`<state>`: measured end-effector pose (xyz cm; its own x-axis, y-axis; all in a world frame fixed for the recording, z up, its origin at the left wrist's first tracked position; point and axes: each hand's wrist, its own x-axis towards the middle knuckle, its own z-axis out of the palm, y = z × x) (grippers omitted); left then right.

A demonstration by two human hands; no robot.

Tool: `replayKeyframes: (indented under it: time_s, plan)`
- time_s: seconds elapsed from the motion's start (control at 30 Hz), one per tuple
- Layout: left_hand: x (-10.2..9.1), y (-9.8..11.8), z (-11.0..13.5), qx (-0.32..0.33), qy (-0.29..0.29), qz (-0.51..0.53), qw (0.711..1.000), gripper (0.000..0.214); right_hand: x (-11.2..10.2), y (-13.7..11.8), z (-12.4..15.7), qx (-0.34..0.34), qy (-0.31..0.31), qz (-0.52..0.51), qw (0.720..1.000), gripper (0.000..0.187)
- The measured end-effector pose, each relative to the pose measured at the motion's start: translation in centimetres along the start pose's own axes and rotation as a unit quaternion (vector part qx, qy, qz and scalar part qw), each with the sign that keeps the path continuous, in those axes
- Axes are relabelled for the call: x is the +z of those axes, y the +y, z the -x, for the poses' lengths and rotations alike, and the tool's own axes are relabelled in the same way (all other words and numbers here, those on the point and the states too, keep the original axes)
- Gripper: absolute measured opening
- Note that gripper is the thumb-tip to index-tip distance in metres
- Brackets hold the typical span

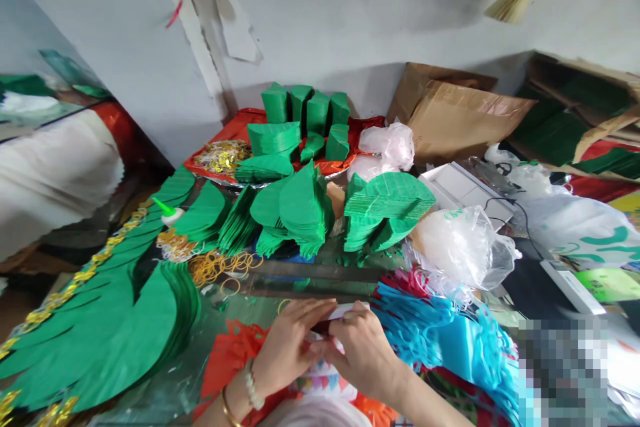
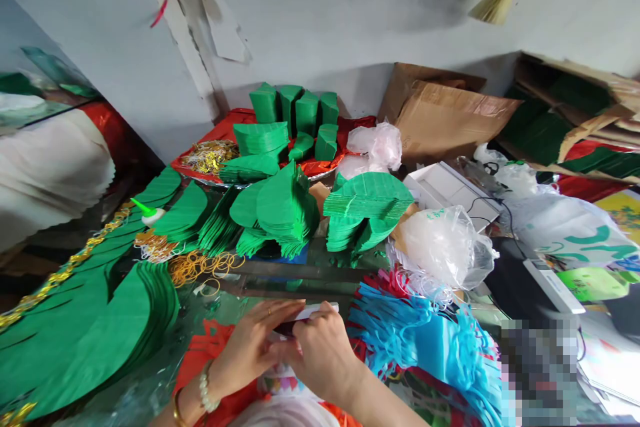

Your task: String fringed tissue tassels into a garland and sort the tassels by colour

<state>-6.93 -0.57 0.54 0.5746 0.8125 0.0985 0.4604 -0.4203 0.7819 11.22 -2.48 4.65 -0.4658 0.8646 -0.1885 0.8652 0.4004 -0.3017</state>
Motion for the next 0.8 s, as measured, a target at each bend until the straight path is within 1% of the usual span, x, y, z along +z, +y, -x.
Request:
replayKeyframes:
  time_s: [0.07,0.17,0.2,0.27,0.33,0.4,0.5,0.57,0.63,0.7,0.8]
  plan:
    - [-1.2,0.2,-0.3,-0.005,-0.05,0.057,0.997,0.063,-0.4,0.0,-0.2,-0.002,0.005,0.012,1.0,0.047]
    - [-2.6,0.1,-0.8,-0.053,-0.107,0.177,0.977,0.046,-0.4,-0.1,-0.3,-0.017,0.027,0.034,0.999,0.048]
    - [-2.8,0.0,-0.9,-0.07,-0.112,0.208,0.969,0.041,-0.3,-0.1,-0.2,-0.021,0.039,0.04,0.998,0.045]
    - [-2.7,-0.4,-1.0,-0.08,-0.098,0.235,0.964,0.038,0.2,0.1,-0.1,-0.03,0.079,0.045,0.995,0.039]
    - [-2.1,-1.0,-0.8,-0.071,-0.072,0.226,0.969,0.037,0.8,0.3,0.0,-0.037,0.138,0.04,0.989,0.038]
    - [-1.6,-1.4,-0.4,-0.068,-0.059,0.215,0.972,0.037,1.5,0.4,0.2,-0.035,0.207,0.027,0.977,0.043]
    - [-1.5,-1.7,0.1,-0.079,-0.071,0.216,0.971,0.037,2.3,0.4,0.4,-0.034,0.311,-0.009,0.95,0.045]
    - [-1.9,-1.5,-0.1,-0.077,-0.08,0.208,0.972,0.038,2.8,0.2,0.6,-0.048,0.354,-0.027,0.934,0.04]
    - [-2.3,-1.2,-0.6,-0.067,-0.088,0.195,0.975,0.038,3.3,0.2,0.9,-0.066,0.375,-0.033,0.924,0.032]
    - [-2.7,-0.9,-1.1,-0.056,-0.092,0.185,0.977,0.037,3.7,0.4,1.1,-0.081,0.38,-0.042,0.92,0.027]
    - [-2.6,-0.8,-1.5,-0.034,-0.09,0.166,0.981,0.037,4.2,0.7,1.4,-0.073,0.375,-0.061,0.922,0.025]
